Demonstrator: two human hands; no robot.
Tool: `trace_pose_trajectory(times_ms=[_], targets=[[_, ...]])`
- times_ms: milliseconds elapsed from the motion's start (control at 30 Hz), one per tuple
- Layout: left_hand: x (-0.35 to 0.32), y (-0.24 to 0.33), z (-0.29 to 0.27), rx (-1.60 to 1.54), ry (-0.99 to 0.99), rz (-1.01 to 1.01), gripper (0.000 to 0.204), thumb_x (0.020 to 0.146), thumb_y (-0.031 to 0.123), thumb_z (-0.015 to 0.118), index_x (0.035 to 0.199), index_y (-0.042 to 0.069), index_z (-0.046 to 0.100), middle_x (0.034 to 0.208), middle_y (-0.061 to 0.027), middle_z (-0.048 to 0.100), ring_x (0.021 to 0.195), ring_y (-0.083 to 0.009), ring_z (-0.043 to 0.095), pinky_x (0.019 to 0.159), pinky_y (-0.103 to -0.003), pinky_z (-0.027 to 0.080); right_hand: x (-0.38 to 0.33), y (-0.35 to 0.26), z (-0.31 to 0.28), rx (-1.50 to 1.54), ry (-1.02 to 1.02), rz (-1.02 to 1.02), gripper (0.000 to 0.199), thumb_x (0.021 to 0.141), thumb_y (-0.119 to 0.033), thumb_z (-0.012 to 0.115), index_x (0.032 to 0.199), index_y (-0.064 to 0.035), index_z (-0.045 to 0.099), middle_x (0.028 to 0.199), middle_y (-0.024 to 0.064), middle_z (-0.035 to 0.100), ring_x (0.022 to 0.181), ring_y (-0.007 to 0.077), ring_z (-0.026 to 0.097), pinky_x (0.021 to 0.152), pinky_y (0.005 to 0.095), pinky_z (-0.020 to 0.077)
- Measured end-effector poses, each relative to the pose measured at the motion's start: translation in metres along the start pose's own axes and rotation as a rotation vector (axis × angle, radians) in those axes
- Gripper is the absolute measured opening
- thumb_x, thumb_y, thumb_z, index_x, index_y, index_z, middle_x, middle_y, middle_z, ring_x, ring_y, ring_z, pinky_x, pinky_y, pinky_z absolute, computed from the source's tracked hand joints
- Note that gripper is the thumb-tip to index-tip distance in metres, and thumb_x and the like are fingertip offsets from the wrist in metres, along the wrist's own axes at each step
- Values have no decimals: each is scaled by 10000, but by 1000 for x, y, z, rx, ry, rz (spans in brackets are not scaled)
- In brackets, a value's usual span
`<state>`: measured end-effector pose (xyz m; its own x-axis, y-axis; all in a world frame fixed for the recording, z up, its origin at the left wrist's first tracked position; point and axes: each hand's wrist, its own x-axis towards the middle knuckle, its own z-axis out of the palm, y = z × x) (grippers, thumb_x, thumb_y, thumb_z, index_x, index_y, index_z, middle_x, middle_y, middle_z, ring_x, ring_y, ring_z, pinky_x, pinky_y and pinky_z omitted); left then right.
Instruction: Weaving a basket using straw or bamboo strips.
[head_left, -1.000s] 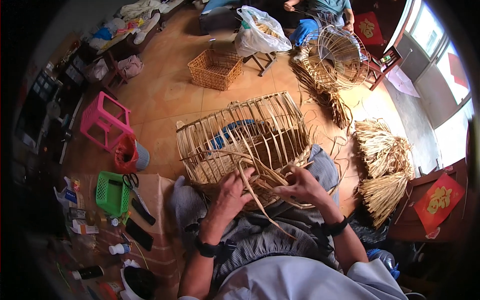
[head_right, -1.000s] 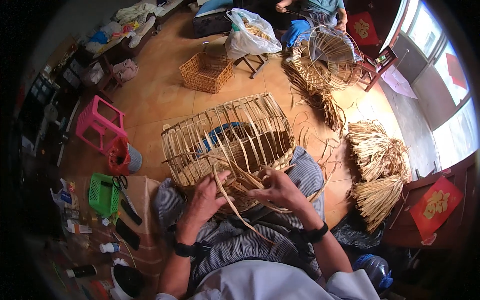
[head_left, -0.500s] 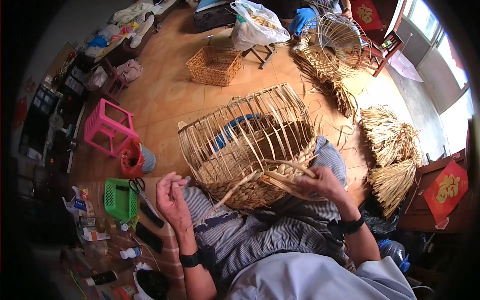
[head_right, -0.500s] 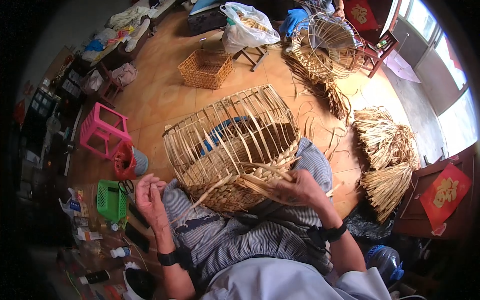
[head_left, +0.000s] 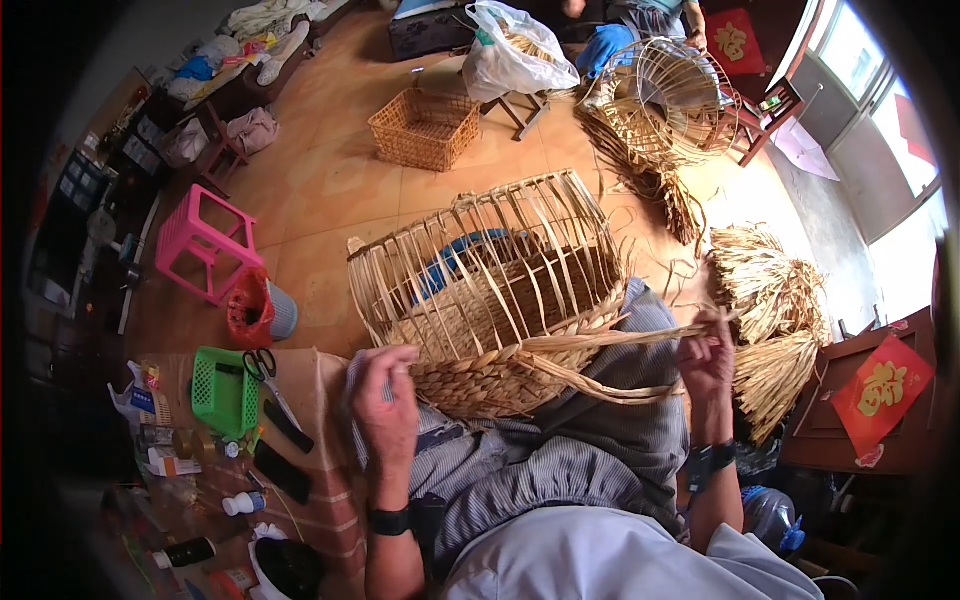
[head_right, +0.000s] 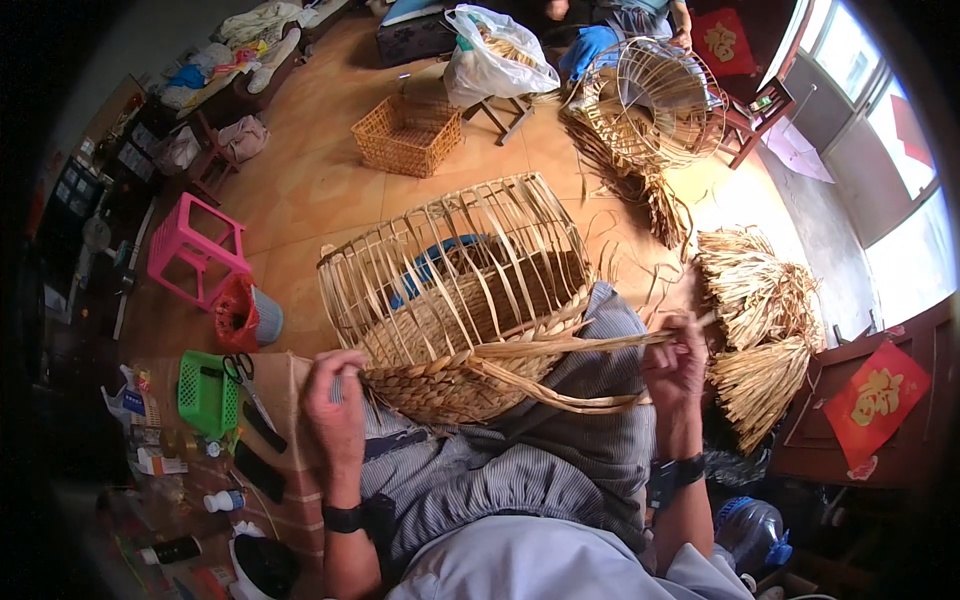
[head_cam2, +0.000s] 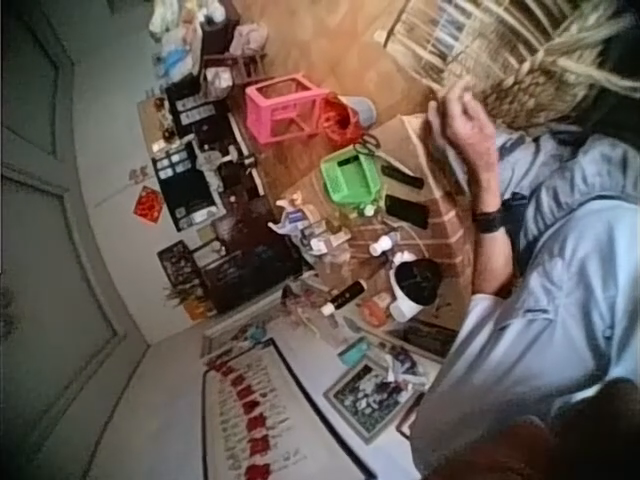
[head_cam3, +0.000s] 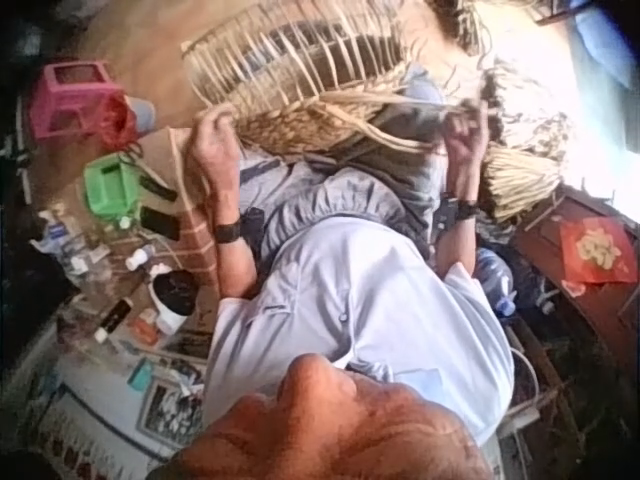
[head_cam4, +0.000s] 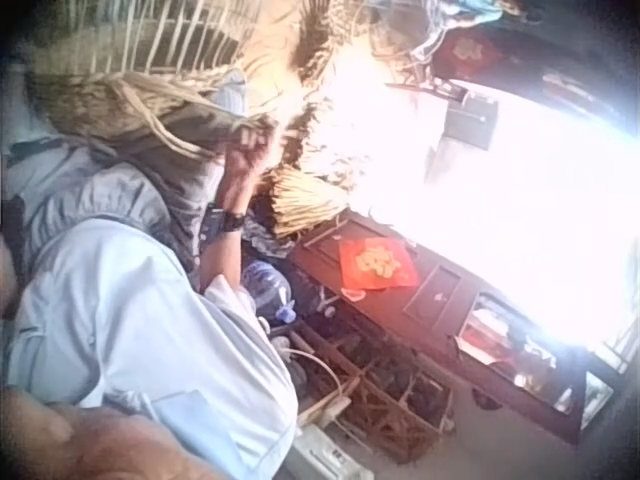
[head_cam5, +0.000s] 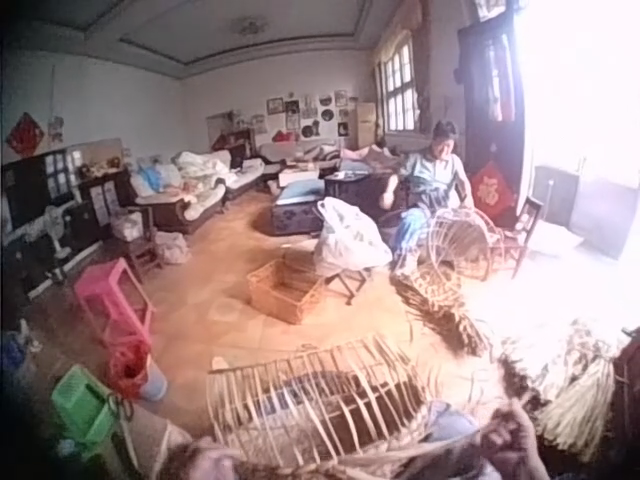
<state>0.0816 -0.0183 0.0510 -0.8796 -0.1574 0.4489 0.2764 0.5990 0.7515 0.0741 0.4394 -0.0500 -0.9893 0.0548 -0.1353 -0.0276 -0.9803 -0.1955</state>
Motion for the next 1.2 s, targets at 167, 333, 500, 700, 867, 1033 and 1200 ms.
trace_pose_trajectory(times_ms=[167,333,500,700,867,1033,1200], targets=[[3,22,53,22,-328,149,219,963,22,632,1169,44,703,1056,-115,709,920,-273,713,806,-362,589,-9,-71,-5,-831,198,-251,370,1087,-358,528,1015,-29,682,728,32,665,493,52,434,482,202,369],[9,27,75,131,-437,47,301,929,56,696,1220,71,624,1182,-92,650,920,-328,704,789,-404,601,-40,-30,59,-1782,442,-134,612,1053,-474,573,591,-73,588,461,-25,428,398,54,364,416,254,295],[14,24,80,141,-346,264,354,916,63,717,1251,84,607,1155,-106,662,907,-337,710,772,-409,600,-30,77,90,-1376,60,-229,181,954,-127,725,858,-10,625,733,21,579,654,134,522,592,303,436],[14,20,87,0,-556,-54,309,951,59,686,1247,93,605,967,-144,714,877,-318,722,742,-398,567,13,142,106,-2359,-716,-358,338,840,-260,782,1011,-49,582,905,115,619,890,337,642,816,444,517],[9,8,91,-124,-524,-142,272,957,49,684,1220,81,621,963,-127,721,887,-275,721,753,-375,559,36,140,136,-2274,-804,-398,208,863,-202,708,925,-58,571,873,100,582,827,313,655,673,410,540],[11,7,84,-121,-502,-143,275,944,37,698,1210,87,649,962,-110,726,905,-245,721,762,-361,563,43,138,129,-2251,-949,-587,107,859,-156,651,887,-75,587,867,79,562,781,294,652,639,406,543],[15,7,87,-207,-561,-203,249,935,41,706,1178,88,679,937,-104,740,896,-236,730,763,-349,566,20,131,75,-2137,-721,-350,230,810,-93,753,1029,-98,682,907,65,615,805,278,635,661,379,538]])
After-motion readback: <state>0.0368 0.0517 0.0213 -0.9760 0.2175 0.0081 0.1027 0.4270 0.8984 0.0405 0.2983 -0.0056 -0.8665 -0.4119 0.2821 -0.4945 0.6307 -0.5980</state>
